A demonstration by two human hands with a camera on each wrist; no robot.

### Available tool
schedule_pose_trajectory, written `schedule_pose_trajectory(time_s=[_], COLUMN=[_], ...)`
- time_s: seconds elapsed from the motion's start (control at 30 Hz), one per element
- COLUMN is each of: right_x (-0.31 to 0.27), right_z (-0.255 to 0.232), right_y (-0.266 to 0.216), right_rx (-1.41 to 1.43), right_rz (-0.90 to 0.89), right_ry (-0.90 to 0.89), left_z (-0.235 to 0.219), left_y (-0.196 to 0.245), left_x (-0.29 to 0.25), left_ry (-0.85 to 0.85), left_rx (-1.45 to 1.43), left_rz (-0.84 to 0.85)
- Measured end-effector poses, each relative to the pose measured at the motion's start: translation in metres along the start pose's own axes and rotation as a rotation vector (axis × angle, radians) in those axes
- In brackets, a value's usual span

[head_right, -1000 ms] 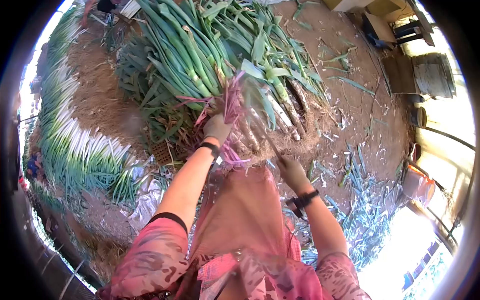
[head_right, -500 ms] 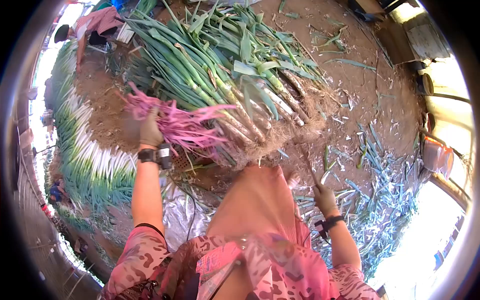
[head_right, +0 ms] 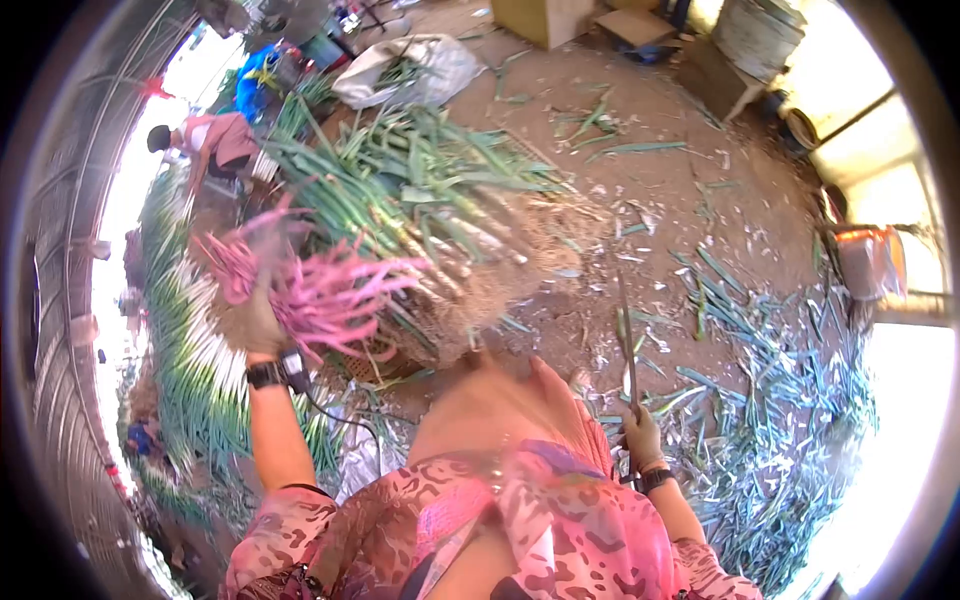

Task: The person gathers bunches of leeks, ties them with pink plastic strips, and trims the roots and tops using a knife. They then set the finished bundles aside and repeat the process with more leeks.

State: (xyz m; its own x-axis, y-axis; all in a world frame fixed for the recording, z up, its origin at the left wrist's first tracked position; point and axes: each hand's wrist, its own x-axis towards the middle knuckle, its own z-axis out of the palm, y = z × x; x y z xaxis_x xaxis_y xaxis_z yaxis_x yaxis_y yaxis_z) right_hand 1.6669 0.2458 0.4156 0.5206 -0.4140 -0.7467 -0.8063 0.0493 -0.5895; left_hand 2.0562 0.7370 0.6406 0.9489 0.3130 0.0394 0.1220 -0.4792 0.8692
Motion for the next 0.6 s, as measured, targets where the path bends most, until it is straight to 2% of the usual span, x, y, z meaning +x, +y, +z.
schedule_pose_trajectory(time_s=[0.07,0.13,0.2,0.27,0.3,0.4,0.43,0.47,0.5,0.53,0.6], right_x=[-0.028,-0.043,-0.052,-0.059,-0.059,-0.042,-0.044,-0.032,0.0,0.03,0.067], right_z=[-0.047,-0.1,-0.145,-0.175,-0.183,-0.195,-0.197,-0.203,-0.205,-0.208,-0.225], right_y=[0.034,0.086,0.163,0.209,0.217,0.187,0.135,0.097,0.094,0.085,0.027], right_rx=[-0.05,-0.157,-0.482,-0.593,-0.65,-0.632,-0.538,-0.395,-0.335,-0.278,-0.27], right_rz=[0.04,0.143,0.074,0.102,0.119,0.049,0.025,0.023,-0.095,-0.212,-0.081], right_ry=[0.079,0.002,0.0,0.042,0.058,0.253,0.295,0.292,0.373,0.45,0.346], left_z=[0.029,0.051,0.088,0.108,0.113,0.135,0.147,0.162,0.178,0.187,0.209], left_y=[0.0,-0.057,-0.07,-0.131,-0.147,-0.181,-0.184,-0.159,-0.117,-0.128,-0.098], left_x=[-0.064,-0.1,-0.147,-0.165,-0.168,-0.159,-0.153,-0.152,-0.153,-0.138,-0.123], left_ry=[-0.062,-0.197,-0.226,-0.278,-0.266,-0.223,-0.204,-0.211,-0.217,-0.222,-0.252], left_rx=[0.053,-0.008,-0.062,-0.261,-0.271,-0.315,-0.335,-0.348,-0.361,-0.338,-0.393], left_rz=[-0.131,-0.274,-0.372,-0.679,-0.65,-0.566,-0.542,-0.559,-0.576,-0.487,-0.493])
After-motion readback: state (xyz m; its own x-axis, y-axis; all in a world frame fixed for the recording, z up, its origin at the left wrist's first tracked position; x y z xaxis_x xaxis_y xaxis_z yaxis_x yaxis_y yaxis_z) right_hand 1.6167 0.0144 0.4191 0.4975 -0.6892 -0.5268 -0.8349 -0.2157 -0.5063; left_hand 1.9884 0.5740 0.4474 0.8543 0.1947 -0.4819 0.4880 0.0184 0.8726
